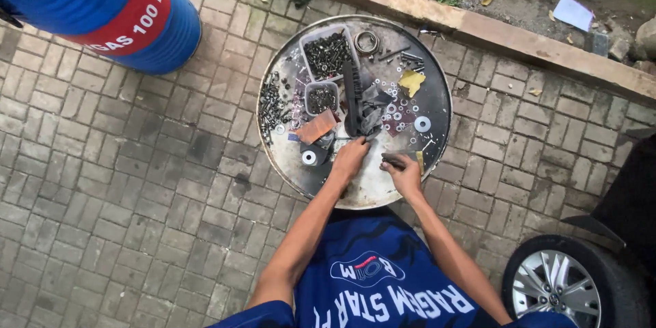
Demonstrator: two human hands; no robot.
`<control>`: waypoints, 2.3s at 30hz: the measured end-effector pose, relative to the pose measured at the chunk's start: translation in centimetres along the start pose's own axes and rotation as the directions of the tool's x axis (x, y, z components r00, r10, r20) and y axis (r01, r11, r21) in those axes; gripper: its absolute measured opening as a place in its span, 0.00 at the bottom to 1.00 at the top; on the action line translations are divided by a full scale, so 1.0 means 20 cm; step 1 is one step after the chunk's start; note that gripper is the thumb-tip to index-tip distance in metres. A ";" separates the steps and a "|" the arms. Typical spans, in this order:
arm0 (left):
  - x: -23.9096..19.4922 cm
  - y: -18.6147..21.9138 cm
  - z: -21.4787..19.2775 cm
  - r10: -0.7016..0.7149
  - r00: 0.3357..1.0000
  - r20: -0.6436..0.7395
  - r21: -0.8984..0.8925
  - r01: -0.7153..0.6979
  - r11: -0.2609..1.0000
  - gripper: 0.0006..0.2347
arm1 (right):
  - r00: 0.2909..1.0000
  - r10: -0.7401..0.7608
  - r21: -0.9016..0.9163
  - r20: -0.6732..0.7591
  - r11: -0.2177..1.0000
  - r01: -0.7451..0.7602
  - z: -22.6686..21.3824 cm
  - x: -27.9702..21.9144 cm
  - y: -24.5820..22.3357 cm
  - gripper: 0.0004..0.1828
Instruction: The person scrubs a small mechanical part with a brush over a metal tray filled with various hardware items. They then place the part down and pick up a small metal ring to inspect it.
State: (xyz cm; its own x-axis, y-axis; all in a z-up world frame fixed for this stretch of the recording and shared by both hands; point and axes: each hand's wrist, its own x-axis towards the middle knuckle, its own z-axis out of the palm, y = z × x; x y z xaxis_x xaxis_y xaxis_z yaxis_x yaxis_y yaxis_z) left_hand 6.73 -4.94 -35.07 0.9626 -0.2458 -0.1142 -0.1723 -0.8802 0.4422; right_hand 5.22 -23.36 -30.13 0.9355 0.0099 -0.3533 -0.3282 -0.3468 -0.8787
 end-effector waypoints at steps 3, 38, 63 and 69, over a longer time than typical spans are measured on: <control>-0.05 0.05 -0.09 0.011 0.999 0.043 -0.003 -0.011 1.000 0.08 | 0.999 0.007 0.013 -0.035 1.000 -0.006 -0.03 -0.06 -0.12 0.11; -0.44 1.11 -1.64 -0.445 0.731 -0.517 -0.854 -0.402 0.331 0.10 | 0.757 -0.505 0.750 0.414 0.661 0.030 -0.69 -0.51 -1.55 0.14; -0.50 1.27 -1.60 -0.518 0.678 -0.522 -0.853 -0.401 0.334 0.12 | 0.826 -0.549 0.809 0.133 0.542 0.230 -0.74 -0.63 -1.49 0.10; -0.52 1.29 -1.61 -0.522 0.660 -0.541 -0.841 -0.408 0.356 0.12 | 0.784 -0.568 0.852 0.252 0.514 0.099 -0.75 -0.61 -1.51 0.13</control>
State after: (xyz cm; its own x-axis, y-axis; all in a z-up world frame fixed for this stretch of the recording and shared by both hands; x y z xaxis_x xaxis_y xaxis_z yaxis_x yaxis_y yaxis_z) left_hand -0.98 -12.06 6.20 0.8380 0.5168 0.1751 -0.2779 0.1280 0.9521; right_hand 5.64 -27.12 5.57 0.8864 0.4407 0.1414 -0.1876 0.6214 -0.7607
